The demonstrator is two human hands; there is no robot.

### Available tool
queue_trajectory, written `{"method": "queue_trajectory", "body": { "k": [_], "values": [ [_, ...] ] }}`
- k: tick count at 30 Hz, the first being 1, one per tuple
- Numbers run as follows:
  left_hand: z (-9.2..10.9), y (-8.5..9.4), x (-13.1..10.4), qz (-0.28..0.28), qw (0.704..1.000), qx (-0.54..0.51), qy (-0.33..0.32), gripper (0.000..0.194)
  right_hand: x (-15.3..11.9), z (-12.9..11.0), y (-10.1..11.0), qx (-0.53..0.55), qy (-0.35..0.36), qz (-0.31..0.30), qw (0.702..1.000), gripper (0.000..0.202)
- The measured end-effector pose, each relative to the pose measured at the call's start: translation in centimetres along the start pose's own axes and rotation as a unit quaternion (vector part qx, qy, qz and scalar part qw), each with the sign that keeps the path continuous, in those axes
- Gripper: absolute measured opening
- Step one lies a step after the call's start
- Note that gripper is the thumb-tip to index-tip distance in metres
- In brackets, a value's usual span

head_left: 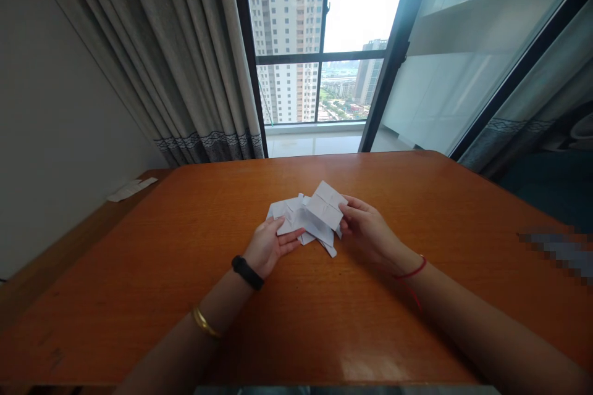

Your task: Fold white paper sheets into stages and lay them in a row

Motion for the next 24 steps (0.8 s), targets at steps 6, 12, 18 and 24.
{"method": "queue_trajectory", "body": {
  "k": [6, 12, 18, 24],
  "values": [
    [-1.7, -2.6, -1.2, -0.129, 0.990, 0.049, 0.030, 0.030, -0.6, 0.2, -2.1, -0.124, -0.014, -0.067, 0.990, 0.044],
    [-2.4, -2.8, -1.4, -0.151, 0.987, 0.020, 0.047, 0.033, -0.7, 1.3, -1.5, -0.248, -0.020, -0.043, 0.968, 0.038],
    [-3.3, -1.8, -1.0, -0.107, 0.991, 0.075, 0.020, 0.040, -1.0, 1.7, -1.4, -0.279, -0.035, -0.032, 0.959, 0.034],
    [-2.8, -1.9, -1.2, -0.102, 0.988, 0.112, -0.034, 0.044, -1.2, 1.8, -1.3, -0.199, -0.013, 0.003, 0.980, 0.045]
  ]
}}
Point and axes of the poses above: each hand's wrist, its own x-axis towards the middle knuckle, its own y-axis out of the back of the hand, z = x × y, the point moved 6 cm from there along x, towards the middle knuckle, and after that the axes turned 15 degrees about -z, right-handed, at the moved point
